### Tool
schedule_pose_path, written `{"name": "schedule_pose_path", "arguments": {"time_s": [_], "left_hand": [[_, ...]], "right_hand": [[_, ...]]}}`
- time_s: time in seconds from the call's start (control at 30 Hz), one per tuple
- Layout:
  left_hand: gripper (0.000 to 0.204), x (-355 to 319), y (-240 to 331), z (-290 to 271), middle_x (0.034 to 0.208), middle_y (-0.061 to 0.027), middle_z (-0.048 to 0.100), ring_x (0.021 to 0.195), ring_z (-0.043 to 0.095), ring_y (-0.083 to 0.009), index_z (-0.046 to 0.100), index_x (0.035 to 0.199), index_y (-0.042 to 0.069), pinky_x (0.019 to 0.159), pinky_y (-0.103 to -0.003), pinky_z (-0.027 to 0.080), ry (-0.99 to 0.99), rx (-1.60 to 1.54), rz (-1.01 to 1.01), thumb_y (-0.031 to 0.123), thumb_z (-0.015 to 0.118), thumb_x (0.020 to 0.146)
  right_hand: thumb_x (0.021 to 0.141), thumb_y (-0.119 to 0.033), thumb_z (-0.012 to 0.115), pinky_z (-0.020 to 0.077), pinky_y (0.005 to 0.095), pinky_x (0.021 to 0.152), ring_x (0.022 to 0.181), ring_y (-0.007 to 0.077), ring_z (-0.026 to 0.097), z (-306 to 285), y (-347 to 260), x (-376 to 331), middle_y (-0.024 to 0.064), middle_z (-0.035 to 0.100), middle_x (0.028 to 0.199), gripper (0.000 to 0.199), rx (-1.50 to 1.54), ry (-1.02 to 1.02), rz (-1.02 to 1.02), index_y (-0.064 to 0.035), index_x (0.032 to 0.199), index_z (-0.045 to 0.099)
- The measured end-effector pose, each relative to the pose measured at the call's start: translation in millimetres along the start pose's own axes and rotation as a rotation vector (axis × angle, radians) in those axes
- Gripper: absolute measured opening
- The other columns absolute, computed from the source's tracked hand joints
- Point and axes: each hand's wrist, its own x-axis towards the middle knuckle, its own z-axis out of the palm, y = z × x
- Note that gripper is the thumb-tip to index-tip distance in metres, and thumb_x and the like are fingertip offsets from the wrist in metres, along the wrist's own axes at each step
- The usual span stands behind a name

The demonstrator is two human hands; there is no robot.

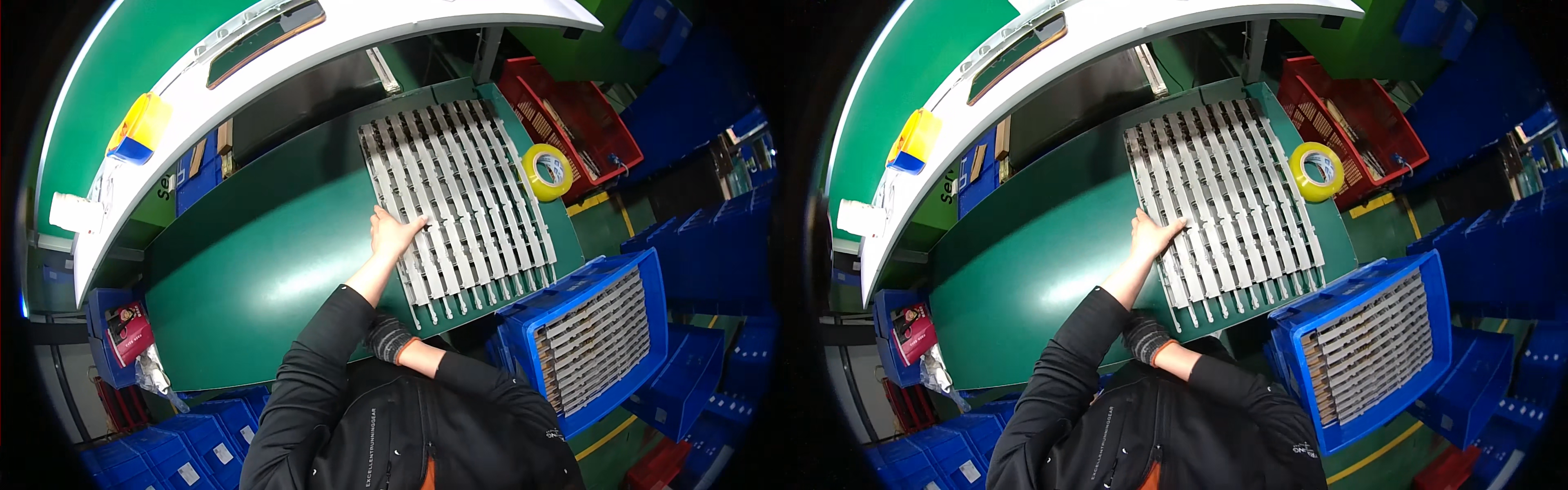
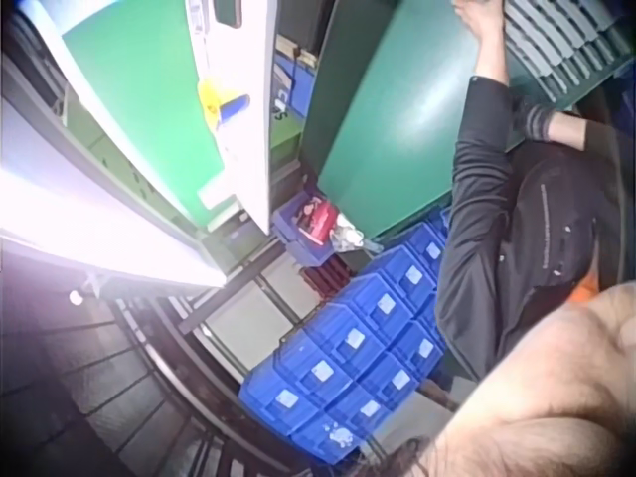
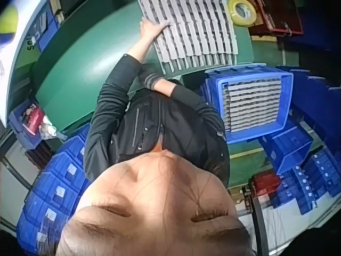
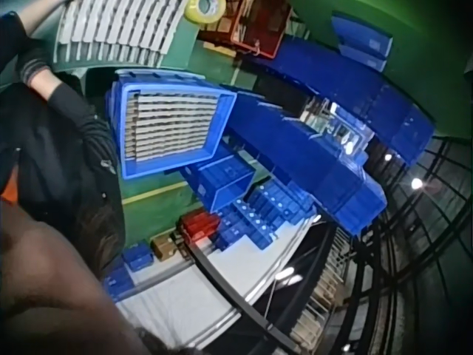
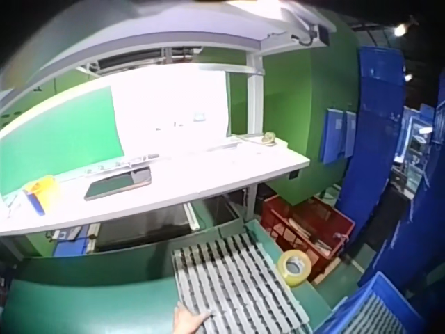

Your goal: The person trims plastic parts using a blade, walks to the storage area, and returns to trim more plastic parts before arranging the finished components into a stack on the workbench.

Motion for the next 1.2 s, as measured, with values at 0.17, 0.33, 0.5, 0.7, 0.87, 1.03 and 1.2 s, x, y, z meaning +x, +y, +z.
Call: {"name": "schedule_pose_path", "arguments": {"time_s": [0.17, 0.33, 0.5, 0.7, 0.87, 1.03, 1.2], "left_hand": [[0.111, -7, 8, 3, 0.128, -0.0217, 0.033, 0.117, 0.037, -0.0333, 0.011, 0.132, -0.008, 0.096, -0.038, 0.034, 0.004, 0.016, -0.04, 0.046, 0.074, 0.058], [0.109, -8, 9, 2, 0.128, -0.0212, 0.032, 0.118, 0.035, -0.0336, 0.013, 0.132, -0.007, 0.097, -0.038, 0.032, 0.029, -0.004, -0.035, 0.045, 0.074, 0.058], [0.108, -7, 8, 6, 0.128, -0.0211, 0.033, 0.118, 0.034, -0.0339, 0.015, 0.132, -0.006, 0.097, -0.038, 0.032, 0.06, -0.028, -0.02, 0.045, 0.074, 0.057], [0.112, -8, 2, 10, 0.125, -0.0244, 0.034, 0.117, 0.035, -0.0355, 0.015, 0.132, -0.008, 0.098, -0.038, 0.032, 0.088, -0.031, -0.009, 0.05, 0.074, 0.055], [0.108, -10, -2, 8, 0.128, -0.0207, 0.032, 0.118, 0.033, -0.0339, 0.015, 0.133, -0.004, 0.098, -0.039, 0.032, 0.08, -0.058, -0.035, 0.046, 0.074, 0.057], [0.106, -16, -23, -11, 0.127, -0.0207, 0.032, 0.118, 0.033, -0.0336, 0.017, 0.133, -0.002, 0.097, -0.04, 0.033, 0.102, -0.085, -0.063, 0.046, 0.074, 0.057], [0.1, -26, -63, -27, 0.129, -0.0207, 0.029, 0.119, 0.031, -0.0354, 0.02, 0.134, 0.002, 0.097, -0.043, 0.03, 0.135, -0.069, -0.073, 0.049, 0.07, 0.06]], "right_hand": [[0.079, -0.027, 0.049, 0.0417, 0.0395, 0.086, 0.098, 0.0285, 0.055, 23, 5, 3, 0.0153, 0.057, 0.107, 0.035, -0.163, 0.466, -0.374, -0.006, 0.106, 0.056], [0.081, -0.03, 0.051, 0.0454, 0.0392, 0.072, 0.083, 0.0328, 0.056, -92, 35, -51, 0.0153, 0.06, 0.086, 0.03, 0.234, 0.153, -0.458, -0.0028, 0.089, 0.06], [0.08, -0.029, 0.053, 0.0346, 0.0365, 0.096, 0.112, 0.0289, 0.045, -180, 118, -22, 0.0188, 0.049, 0.118, 0.043, -0.127, 0.709, 0.116, -0.0001, 0.111, 0.052], [0.08, -0.037, 0.053, 0.0256, 0.0365, 0.104, 0.129, 0.0286, 0.021, -202, 114, 1, 0.0209, 0.026, 0.137, 0.068, -0.128, 0.457, 0.521, 0.0006, 0.131, 0.029], [0.082, -0.039, 0.05, 0.0229, 0.0356, 0.105, 0.127, 0.0287, 0.025, -197, 120, 12, 0.0185, 0.025, 0.138, 0.066, -0.209, 0.439, 0.499, -0.0012, 0.132, 0.028], [0.082, -0.044, 0.048, 0.0298, 0.0382, 0.101, 0.121, 0.0315, 0.036, -188, 118, 20, 0.0208, 0.037, 0.13, 0.067, -0.166, 0.523, 0.456, 0.0018, 0.128, 0.034], [0.077, -0.048, 0.053, 0.0327, 0.0382, 0.098, 0.114, 0.0304, 0.043, -174, 89, 26, 0.0212, 0.046, 0.121, 0.065, -0.309, 0.548, 0.454, 0.0007, 0.12, 0.044]]}}
